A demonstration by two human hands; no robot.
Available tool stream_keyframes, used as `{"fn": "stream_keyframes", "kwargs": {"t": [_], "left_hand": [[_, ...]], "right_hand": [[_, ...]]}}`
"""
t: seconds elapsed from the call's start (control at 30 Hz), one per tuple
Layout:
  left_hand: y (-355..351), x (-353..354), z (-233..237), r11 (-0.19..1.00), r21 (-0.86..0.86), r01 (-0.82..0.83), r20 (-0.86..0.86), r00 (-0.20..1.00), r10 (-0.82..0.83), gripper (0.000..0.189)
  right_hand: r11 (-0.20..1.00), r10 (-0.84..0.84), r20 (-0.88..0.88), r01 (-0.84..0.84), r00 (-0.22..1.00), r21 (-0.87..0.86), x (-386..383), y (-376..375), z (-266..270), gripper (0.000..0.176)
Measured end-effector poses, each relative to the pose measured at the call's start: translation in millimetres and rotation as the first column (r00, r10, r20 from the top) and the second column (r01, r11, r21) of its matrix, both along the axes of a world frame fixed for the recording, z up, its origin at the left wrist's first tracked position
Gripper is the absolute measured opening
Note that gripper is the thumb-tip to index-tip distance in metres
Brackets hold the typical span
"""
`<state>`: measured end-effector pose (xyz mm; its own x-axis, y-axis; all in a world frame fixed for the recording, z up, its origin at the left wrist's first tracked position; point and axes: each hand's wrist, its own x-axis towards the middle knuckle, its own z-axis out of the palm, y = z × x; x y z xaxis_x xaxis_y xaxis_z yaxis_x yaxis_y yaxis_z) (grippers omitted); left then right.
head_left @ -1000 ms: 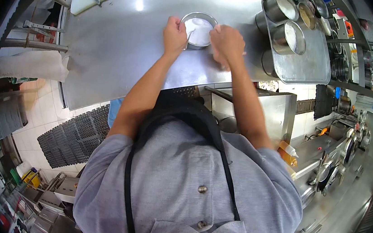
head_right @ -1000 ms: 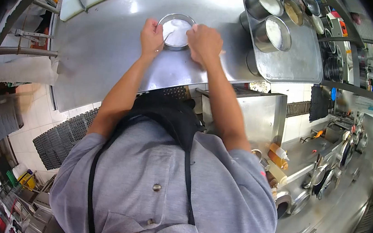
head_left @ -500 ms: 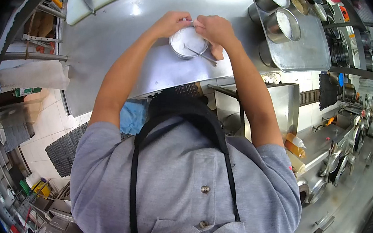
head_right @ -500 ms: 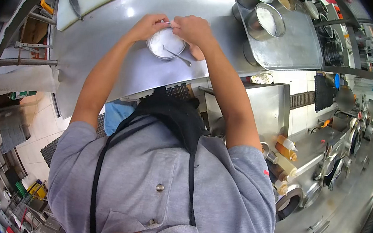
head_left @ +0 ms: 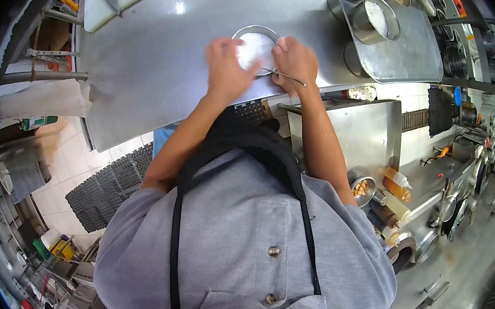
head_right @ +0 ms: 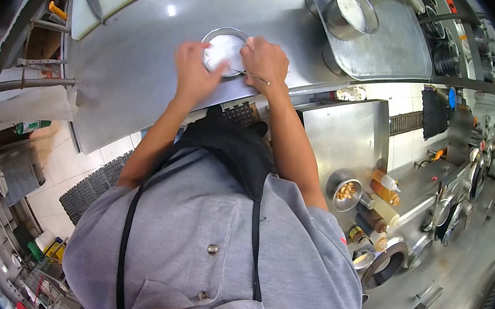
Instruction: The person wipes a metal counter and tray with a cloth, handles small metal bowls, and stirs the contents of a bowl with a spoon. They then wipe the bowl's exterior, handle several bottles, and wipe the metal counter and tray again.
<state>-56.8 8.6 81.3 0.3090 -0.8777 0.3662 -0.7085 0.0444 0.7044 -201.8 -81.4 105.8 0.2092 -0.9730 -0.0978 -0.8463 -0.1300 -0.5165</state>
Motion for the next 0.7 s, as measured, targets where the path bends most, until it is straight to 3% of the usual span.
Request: {"fn": "stream_keyframes", "kwargs": {"t": [0.03, 0.07, 0.13, 0.17, 0.23, 0.33, 0.47, 0.53, 0.57, 0.63, 0.67, 0.7], "left_hand": [[7, -11, 20, 0.986, -0.017, 0.163, 0.074, 0.984, -0.162, 0.038], [3, -21, 26, 0.986, -0.017, 0.164, 0.078, 0.984, -0.162, 0.038], [0, -39, 34, 0.915, -0.149, 0.376, 0.221, 0.914, -0.340, 0.036], [-5, -41, 37, 0.914, -0.153, 0.375, 0.224, 0.914, -0.338, 0.036], [-21, -42, 41, 0.884, -0.147, 0.443, 0.155, 0.893, -0.422, 0.028], [-36, -33, 28, 0.801, -0.180, 0.570, 0.212, 0.818, -0.535, 0.023], [-66, 1, 18, 0.868, -0.247, 0.432, 0.177, 0.900, -0.398, 0.024], [-84, 22, 14, 0.960, -0.145, 0.240, 0.056, 0.971, -0.234, 0.017], [-88, 29, 13, 0.959, -0.144, 0.243, 0.057, 0.970, -0.237, 0.017], [-95, 44, 14, 0.926, 0.059, 0.373, 0.104, 0.920, -0.377, 0.021], [-99, 55, 7, 0.925, 0.057, 0.375, 0.106, 0.919, -0.379, 0.021], [-103, 65, -3, 0.862, 0.040, 0.505, 0.113, 0.855, -0.506, 0.020]], "right_hand": [[0.999, 0.038, -0.008, -0.038, 0.999, -0.036, 0, -5, -3, 0.031], [0.999, 0.037, -0.005, -0.037, 0.999, -0.037, 1, -8, -2, 0.031], [0.989, 0.132, -0.074, -0.137, 0.988, -0.060, 2, -10, 1, 0.031], [0.988, 0.132, -0.074, -0.137, 0.988, -0.065, 0, -17, -7, 0.031], [0.970, 0.237, 0.096, -0.230, 0.967, -0.079, -13, -29, -30, 0.031], [0.956, 0.294, 0.072, -0.293, 0.953, -0.031, -16, -32, -27, 0.029], [0.962, 0.252, 0.048, -0.245, 0.967, -0.123, -10, -25, -24, 0.028], [0.975, 0.211, -0.020, -0.212, 0.977, -0.072, -9, -23, -19, 0.028], [0.975, 0.208, -0.019, -0.209, 0.978, -0.072, -9, -23, -16, 0.028], [0.969, 0.241, 0.003, -0.240, 0.971, -0.056, -9, -25, -10, 0.028], [0.970, 0.239, 0.004, -0.238, 0.971, -0.058, -9, -26, -10, 0.028], [0.959, 0.270, 0.016, -0.268, 0.963, -0.096, -10, -28, -11, 0.028]]}}
